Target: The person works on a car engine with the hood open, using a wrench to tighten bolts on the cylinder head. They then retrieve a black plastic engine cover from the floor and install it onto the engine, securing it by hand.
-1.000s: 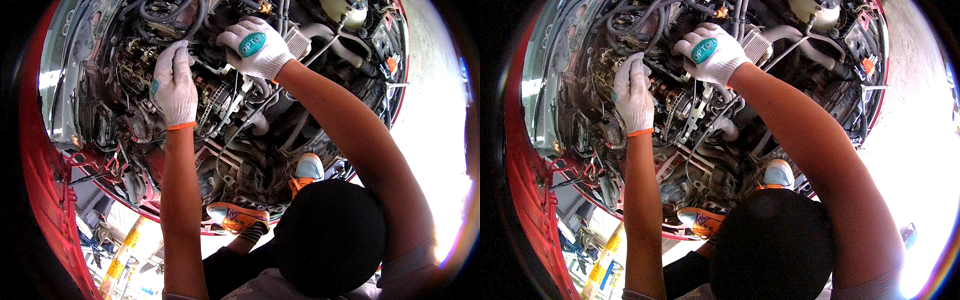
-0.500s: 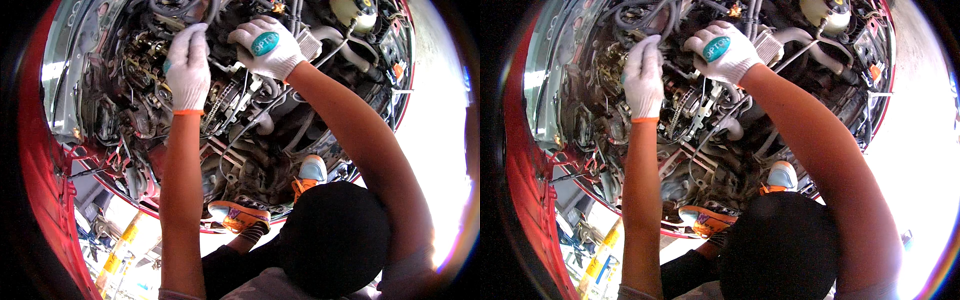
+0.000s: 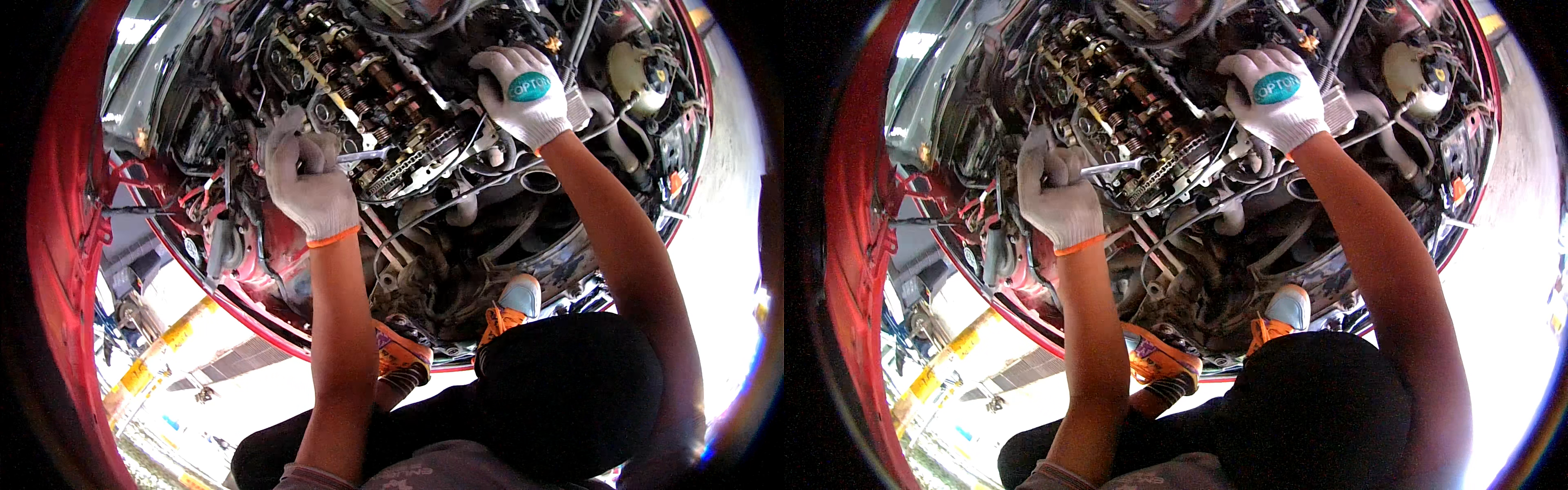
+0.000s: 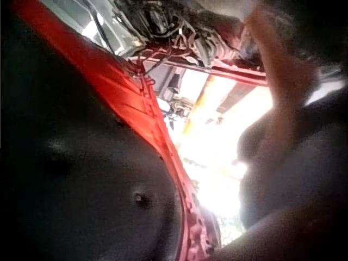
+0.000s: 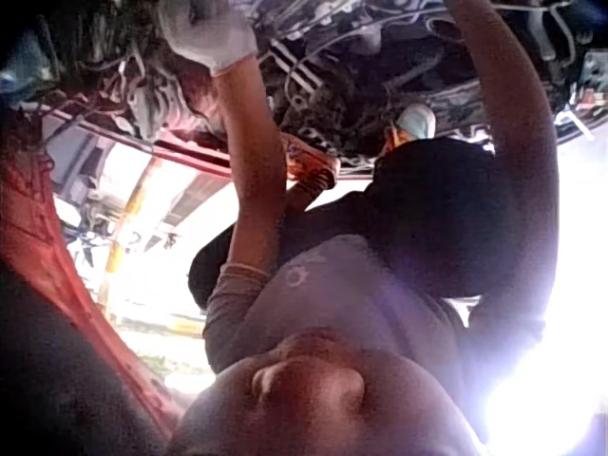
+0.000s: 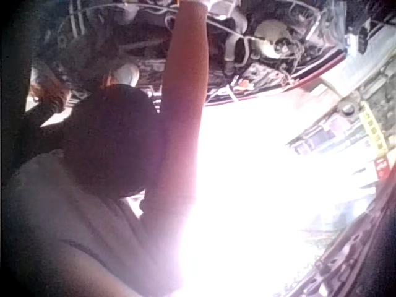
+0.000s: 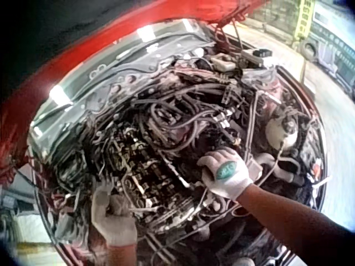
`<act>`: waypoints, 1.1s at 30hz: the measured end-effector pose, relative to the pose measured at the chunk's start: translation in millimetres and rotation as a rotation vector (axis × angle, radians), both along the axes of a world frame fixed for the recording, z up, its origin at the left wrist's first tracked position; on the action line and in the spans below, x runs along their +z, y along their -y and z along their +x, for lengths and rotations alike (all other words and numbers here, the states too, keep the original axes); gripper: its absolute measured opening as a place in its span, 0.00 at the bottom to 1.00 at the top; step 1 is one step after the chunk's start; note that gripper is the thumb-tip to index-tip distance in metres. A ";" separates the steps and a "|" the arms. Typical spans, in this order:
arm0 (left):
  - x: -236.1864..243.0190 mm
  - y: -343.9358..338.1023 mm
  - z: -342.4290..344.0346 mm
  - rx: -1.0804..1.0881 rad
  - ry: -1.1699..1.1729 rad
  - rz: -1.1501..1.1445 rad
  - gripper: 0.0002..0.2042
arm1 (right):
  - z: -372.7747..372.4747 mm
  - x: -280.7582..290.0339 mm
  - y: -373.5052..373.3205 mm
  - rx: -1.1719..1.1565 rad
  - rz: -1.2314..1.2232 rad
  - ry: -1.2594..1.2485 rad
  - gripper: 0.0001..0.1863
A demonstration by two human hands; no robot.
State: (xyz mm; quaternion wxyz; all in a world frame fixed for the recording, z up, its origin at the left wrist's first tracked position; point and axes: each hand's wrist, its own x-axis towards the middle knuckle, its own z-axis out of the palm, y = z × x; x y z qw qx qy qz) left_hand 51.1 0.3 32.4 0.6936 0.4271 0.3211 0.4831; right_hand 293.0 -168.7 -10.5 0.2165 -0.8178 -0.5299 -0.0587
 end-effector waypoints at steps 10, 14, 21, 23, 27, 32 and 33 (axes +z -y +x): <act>-29.6 -3.1 -38.9 0.343 0.207 -0.339 0.19 | -6.5 -0.3 -6.9 -0.027 0.035 0.001 0.14; -42.1 -5.9 -46.7 0.410 0.178 -0.453 0.08 | -5.9 0.8 -7.1 -0.012 0.021 0.009 0.13; -53.4 2.1 -64.6 0.529 0.277 -0.703 0.07 | -6.2 -1.2 -9.1 0.011 0.055 0.007 0.12; -56.3 2.8 -70.0 0.518 0.328 -0.774 0.10 | -5.1 -2.0 -9.0 0.010 0.056 -0.003 0.12; -57.9 10.4 -66.5 0.525 0.307 -0.804 0.12 | -5.3 -3.1 -7.8 0.000 0.047 -0.009 0.13; -61.5 10.5 -60.8 0.657 0.275 -0.836 0.14 | -5.4 -0.3 -8.6 0.003 0.033 -0.014 0.13; -63.7 10.8 -60.8 0.671 0.283 -0.844 0.13 | -5.4 0.3 -8.7 0.003 0.033 -0.013 0.13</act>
